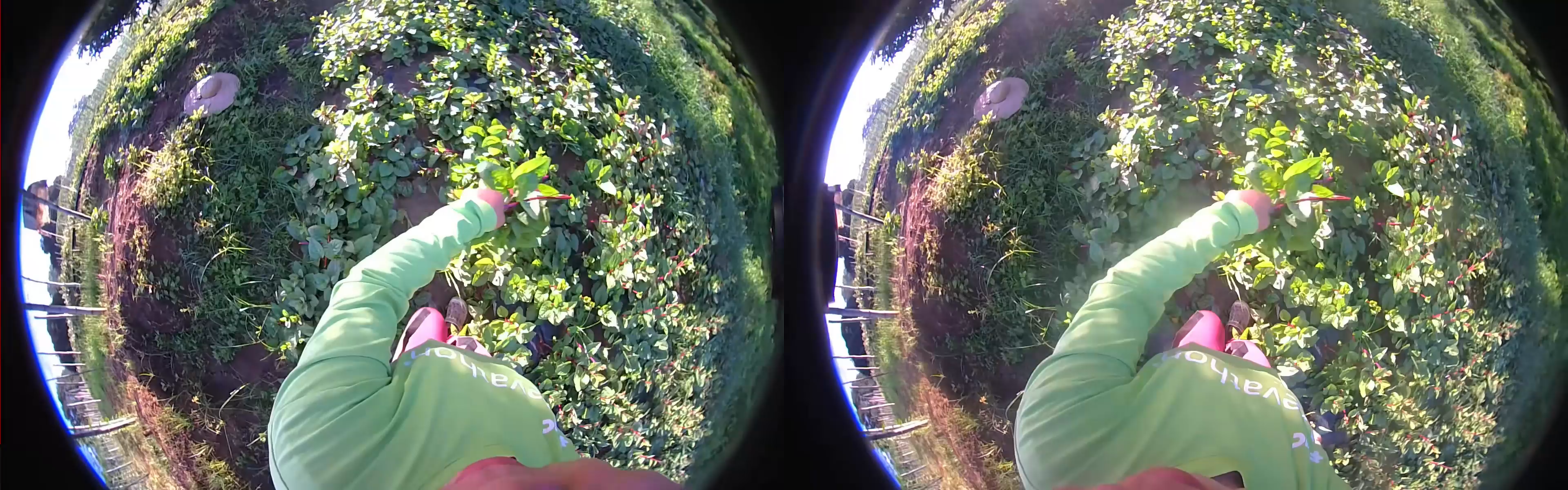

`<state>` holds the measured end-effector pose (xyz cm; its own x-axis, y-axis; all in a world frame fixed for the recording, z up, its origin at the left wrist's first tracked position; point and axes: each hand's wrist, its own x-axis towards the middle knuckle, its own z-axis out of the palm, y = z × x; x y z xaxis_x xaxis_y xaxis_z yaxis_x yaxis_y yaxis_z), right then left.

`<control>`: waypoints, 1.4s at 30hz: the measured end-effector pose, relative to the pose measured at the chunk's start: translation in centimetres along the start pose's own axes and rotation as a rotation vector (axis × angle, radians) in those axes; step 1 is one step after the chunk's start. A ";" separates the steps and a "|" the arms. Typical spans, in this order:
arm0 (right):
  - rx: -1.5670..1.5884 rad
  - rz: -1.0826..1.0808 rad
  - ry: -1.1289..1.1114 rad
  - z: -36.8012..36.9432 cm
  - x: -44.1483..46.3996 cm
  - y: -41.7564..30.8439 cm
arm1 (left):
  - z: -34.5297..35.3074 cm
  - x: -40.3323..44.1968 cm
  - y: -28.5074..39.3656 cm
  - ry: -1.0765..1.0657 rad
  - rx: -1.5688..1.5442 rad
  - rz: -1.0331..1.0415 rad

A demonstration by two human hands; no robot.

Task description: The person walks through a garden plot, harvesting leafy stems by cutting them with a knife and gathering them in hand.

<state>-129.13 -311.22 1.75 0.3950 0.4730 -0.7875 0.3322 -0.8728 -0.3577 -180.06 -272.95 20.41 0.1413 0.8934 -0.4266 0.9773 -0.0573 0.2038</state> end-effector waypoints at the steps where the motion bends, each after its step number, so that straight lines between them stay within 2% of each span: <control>1: -0.010 -0.008 -0.004 0.0 0.2 -2.2 | -1.3 1.0 -0.1 -0.026 -0.035 0.004; 5: 0.025 -0.057 -0.039 0.3 1.5 -10.4 | -4.5 6.2 -0.9 0.089 -0.209 0.089; 6: 0.084 -0.067 -0.080 0.4 2.2 -12.2 | -4.9 8.2 -1.0 0.042 -0.206 0.131; 7: 0.244 -0.060 -0.242 0.0 4.5 -13.1 | -5.2 10.0 -1.6 -0.005 -0.201 0.164; 9: -0.022 -0.132 0.049 3.1 4.6 -20.6 | -5.5 12.2 -4.0 0.002 -0.213 0.225; 10: 0.005 -0.164 -0.106 3.9 6.3 -23.2 | -5.5 13.5 -6.9 0.014 -0.223 0.186; 11: 0.464 -0.067 -0.205 5.5 8.1 -25.1 | -4.7 15.4 -10.4 0.024 -0.280 0.148; 13: 0.056 -0.107 -0.062 8.6 8.6 -30.9 | -0.9 19.9 -17.5 0.024 -0.386 0.098; 14: -0.042 -0.102 -0.049 10.2 8.5 -33.4 | 1.4 21.6 -20.2 0.013 -0.443 0.090; 15: -0.125 -0.105 -0.061 12.0 8.4 -36.2 | 5.0 20.7 -24.5 0.371 -0.399 0.095; 16: -0.197 -0.114 -0.077 14.4 8.6 -39.0 | 7.1 21.2 -29.4 0.449 -0.274 -0.012; 17: -0.293 -0.114 -0.095 15.8 8.1 -41.4 | 5.7 20.3 -35.2 0.184 -0.387 -0.124; 18: -0.378 -0.113 -0.116 17.3 7.7 -43.8 | 7.5 17.7 -40.6 0.173 -0.423 -0.296; 19: -0.445 -0.116 -0.140 18.8 7.6 -46.6 | 10.3 14.2 -45.6 0.230 -0.401 -0.450; 20: -0.490 -0.137 -0.161 20.4 8.1 -50.0 | 12.7 11.2 -50.8 0.094 -0.415 -0.699; 21: -0.521 -0.148 -0.175 21.8 8.2 -53.2 | 19.3 7.4 -57.0 0.045 -0.280 -0.761; 22: -0.524 -0.154 -0.191 22.7 8.8 -56.5 | 17.1 2.2 -60.3 -0.204 -0.324 -0.792; 23: -0.472 -0.158 -0.201 23.9 8.9 -60.8 | 7.3 -1.6 -58.7 -0.288 -0.298 -0.954; 24: -0.369 -0.173 -0.208 25.1 7.9 -66.4 | 8.5 -4.9 -61.7 -0.485 -0.223 -0.949; 25: -0.268 -0.194 -0.215 25.6 7.3 -71.7 | 4.8 -7.0 -62.2 -0.520 -0.279 -1.068; 27: -0.121 -0.167 -0.156 26.9 12.2 -76.4 | 9.1 -11.3 -67.4 -0.378 -0.492 -1.331; 29: -0.170 -0.207 -0.153 28.5 13.7 -84.3 | 14.6 -14.1 -71.4 0.350 -1.368 -1.865; 30: -0.185 -0.280 -0.161 29.3 16.3 -87.5 | 11.9 -11.9 -70.4 0.536 -1.418 -1.903; 31: -0.203 -0.350 -0.170 29.8 19.1 -90.6 | 10.3 -10.8 -69.9 0.725 -1.596 -1.856; 32: -0.200 -0.379 -0.150 30.4 21.5 -94.1 | 8.4 -8.7 -69.3 0.732 -1.637 -1.890; 33: -0.198 -0.403 -0.119 31.0 23.8 -98.2 | 5.8 -6.6 -68.3 0.782 -1.716 -1.832; 35: -0.239 -0.466 -0.194 33.1 28.1 -108.1 | 3.7 -2.9 -67.1 0.698 -1.703 -1.783; 36: -0.335 -0.472 -0.176 34.8 27.7 -114.0 | 4.7 -2.1 -65.8 0.680 -1.649 -1.762; 37: -0.279 -0.547 -0.044 37.9 30.0 -118.6 | 6.4 0.4 -66.1 0.704 -1.596 -1.712; 39: -0.412 -0.677 -0.026 43.7 30.9 -129.2 | 11.5 4.0 -63.0 0.675 -1.735 -1.886; 40: -0.352 -0.580 -0.127 47.2 29.9 -134.5 | 3.7 4.5 -59.1 0.848 -2.289 -1.749; 41: -0.430 -0.671 -0.197 51.3 28.8 -139.6 | -6.0 8.0 -55.2 1.055 -1.982 -1.844; 42: -0.421 -0.813 -0.304 55.7 29.5 -144.0 | -12.8 9.1 -54.2 0.774 -1.807 -1.738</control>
<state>-212.98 -178.31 2.07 -0.3105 0.8109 -0.4960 0.7100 -0.1491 -0.6882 -233.73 -256.05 16.75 -0.5774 -0.2589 -0.7743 -0.8091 0.3087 0.5001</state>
